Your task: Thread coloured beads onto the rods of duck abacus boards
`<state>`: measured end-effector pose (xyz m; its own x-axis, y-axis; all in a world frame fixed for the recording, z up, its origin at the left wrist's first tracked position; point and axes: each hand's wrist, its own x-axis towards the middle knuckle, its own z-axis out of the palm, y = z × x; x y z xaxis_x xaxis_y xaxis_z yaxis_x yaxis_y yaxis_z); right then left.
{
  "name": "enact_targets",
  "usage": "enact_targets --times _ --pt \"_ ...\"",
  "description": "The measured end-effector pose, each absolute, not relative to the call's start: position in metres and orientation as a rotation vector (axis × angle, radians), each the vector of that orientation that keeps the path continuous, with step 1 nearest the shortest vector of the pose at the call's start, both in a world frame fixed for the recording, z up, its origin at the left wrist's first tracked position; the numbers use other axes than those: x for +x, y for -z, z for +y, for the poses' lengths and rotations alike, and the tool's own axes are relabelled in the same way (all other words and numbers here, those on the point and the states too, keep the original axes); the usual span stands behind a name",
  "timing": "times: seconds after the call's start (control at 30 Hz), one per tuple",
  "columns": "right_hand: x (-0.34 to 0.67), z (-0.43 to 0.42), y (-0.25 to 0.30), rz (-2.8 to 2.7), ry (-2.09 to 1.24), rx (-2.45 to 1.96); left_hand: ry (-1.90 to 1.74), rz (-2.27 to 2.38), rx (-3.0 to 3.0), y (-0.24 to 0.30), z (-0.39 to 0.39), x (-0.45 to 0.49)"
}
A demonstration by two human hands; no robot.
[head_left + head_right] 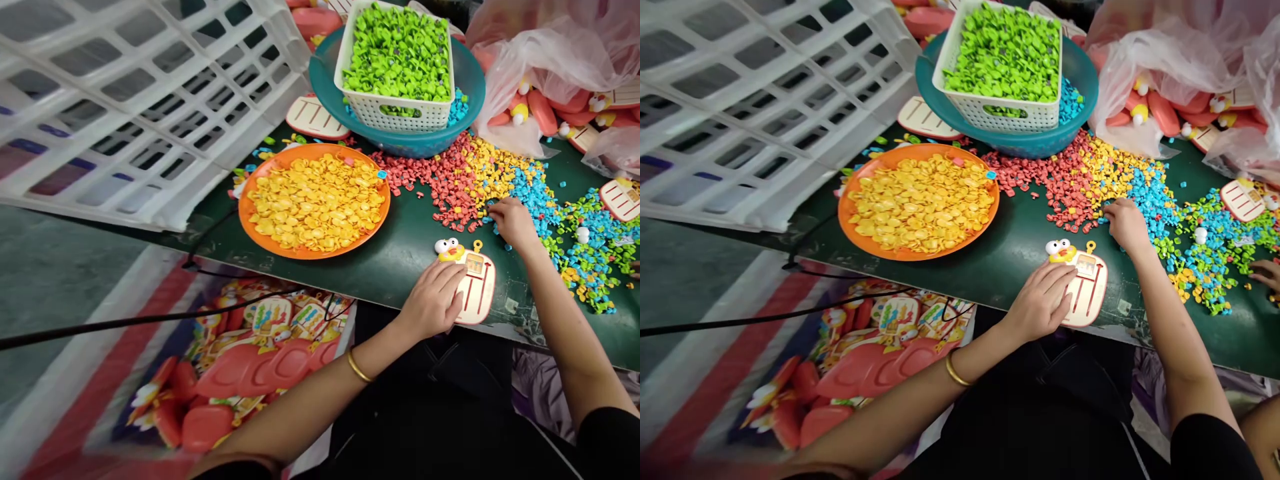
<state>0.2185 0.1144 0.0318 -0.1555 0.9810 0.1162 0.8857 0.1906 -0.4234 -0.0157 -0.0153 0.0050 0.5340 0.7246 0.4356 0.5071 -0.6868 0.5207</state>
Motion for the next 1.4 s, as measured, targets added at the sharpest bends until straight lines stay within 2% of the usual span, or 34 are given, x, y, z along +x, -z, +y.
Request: enact_targets --times 0.23,0.37,0.43,0.6,0.73,0.93,1.23,1.33,1.4 --pt "0.233 0.104 -0.046 -2.026 -0.443 -1.85 -1.039 1.125 2.346 0.0 -0.021 -0.013" --pt "0.219 0.058 -0.056 -1.956 -0.456 -1.742 -1.095 1.199 2.325 0.001 -0.021 -0.014" --pt "0.207 0.026 -0.05 -1.868 -0.554 -1.677 -1.082 1.198 2.328 0.001 -0.021 -0.014" --pt "0.185 -0.02 -0.025 -1.708 -0.462 -1.655 -0.944 1.181 2.355 -0.003 -0.02 -0.015" --pt "0.184 -0.022 -0.023 -1.663 -0.482 -1.647 -0.866 1.143 2.349 -0.007 -0.018 -0.014" --pt "0.186 -0.018 -0.022 -1.678 -0.216 -1.746 -0.927 1.149 2.328 -0.004 -0.018 -0.014" --pt "0.161 -0.049 -0.022 -1.876 -0.388 -1.609 -0.942 1.176 2.266 0.001 -0.021 -0.011" --pt "0.165 -0.023 -0.03 -1.86 -0.509 -1.545 -0.944 1.189 2.277 -0.001 -0.021 -0.012" --pt "0.177 0.011 -0.036 -1.777 -0.434 -1.594 -0.892 1.169 2.33 -0.005 -0.019 -0.014"
